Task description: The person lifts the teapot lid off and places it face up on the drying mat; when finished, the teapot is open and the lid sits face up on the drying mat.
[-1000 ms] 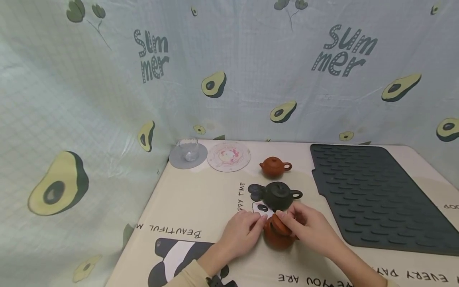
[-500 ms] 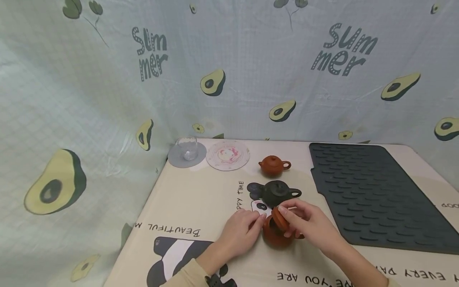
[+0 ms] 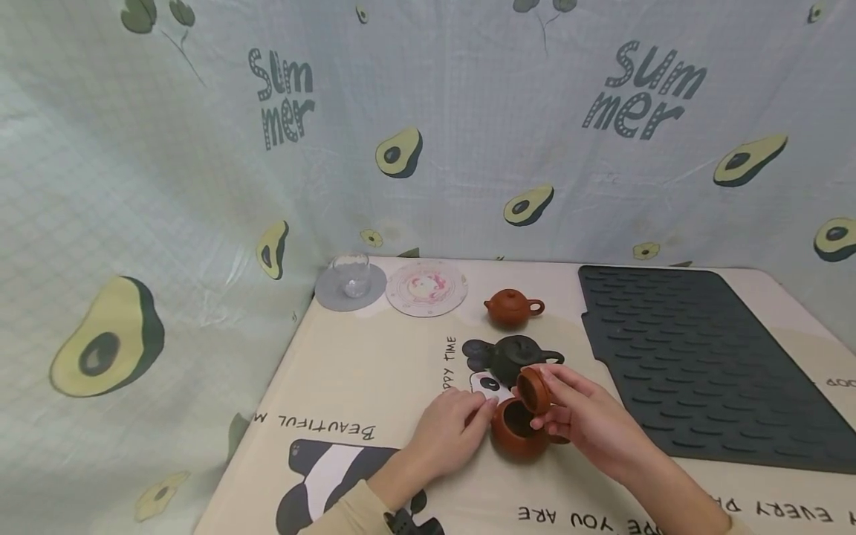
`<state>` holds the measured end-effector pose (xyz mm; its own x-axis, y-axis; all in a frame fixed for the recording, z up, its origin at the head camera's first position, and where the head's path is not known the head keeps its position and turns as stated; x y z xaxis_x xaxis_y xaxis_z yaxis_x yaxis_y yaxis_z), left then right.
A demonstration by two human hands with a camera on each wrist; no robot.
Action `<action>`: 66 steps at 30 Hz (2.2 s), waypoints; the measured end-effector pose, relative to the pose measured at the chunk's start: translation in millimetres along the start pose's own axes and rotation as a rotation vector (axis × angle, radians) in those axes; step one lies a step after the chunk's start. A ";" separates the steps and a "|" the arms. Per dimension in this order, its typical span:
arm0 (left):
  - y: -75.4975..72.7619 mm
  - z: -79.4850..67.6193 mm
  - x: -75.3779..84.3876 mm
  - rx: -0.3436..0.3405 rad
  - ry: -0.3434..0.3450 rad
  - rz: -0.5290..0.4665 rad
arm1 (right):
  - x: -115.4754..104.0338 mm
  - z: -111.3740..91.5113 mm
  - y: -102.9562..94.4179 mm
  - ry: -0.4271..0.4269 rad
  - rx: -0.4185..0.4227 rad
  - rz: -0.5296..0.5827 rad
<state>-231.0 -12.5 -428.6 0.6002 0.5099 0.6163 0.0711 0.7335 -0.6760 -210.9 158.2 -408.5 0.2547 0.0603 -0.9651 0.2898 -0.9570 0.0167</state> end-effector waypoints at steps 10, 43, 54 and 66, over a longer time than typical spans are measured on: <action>1.3 1.9 0.2 -0.016 -0.007 -0.014 | 0.7 -0.4 1.3 0.002 -0.068 0.117; 3.5 3.2 -2.5 -0.019 -0.019 -0.048 | -36.8 25.7 0.6 -0.124 -0.117 0.058; 0.3 1.2 -2.0 -0.024 -0.028 -0.062 | -54.4 32.5 1.6 -0.181 -0.197 0.080; -1.5 3.5 -1.3 -0.008 -0.011 -0.047 | -61.5 38.6 -33.1 -0.213 0.037 -0.174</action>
<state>-234.7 -12.7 -427.0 0.5873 0.4795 0.6520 0.1057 0.7533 -0.6492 -271.8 175.3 -359.8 0.0035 0.1672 -0.9859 0.2774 -0.9474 -0.1597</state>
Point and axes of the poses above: each hand's wrist, its own z-axis towards the middle knuckle, its own y-axis out of the palm, x = y × z, the point moved 8 cm from there along z, towards the middle knuckle, and after that the axes turned 7 degrees about -z, right-handed, at the moved point
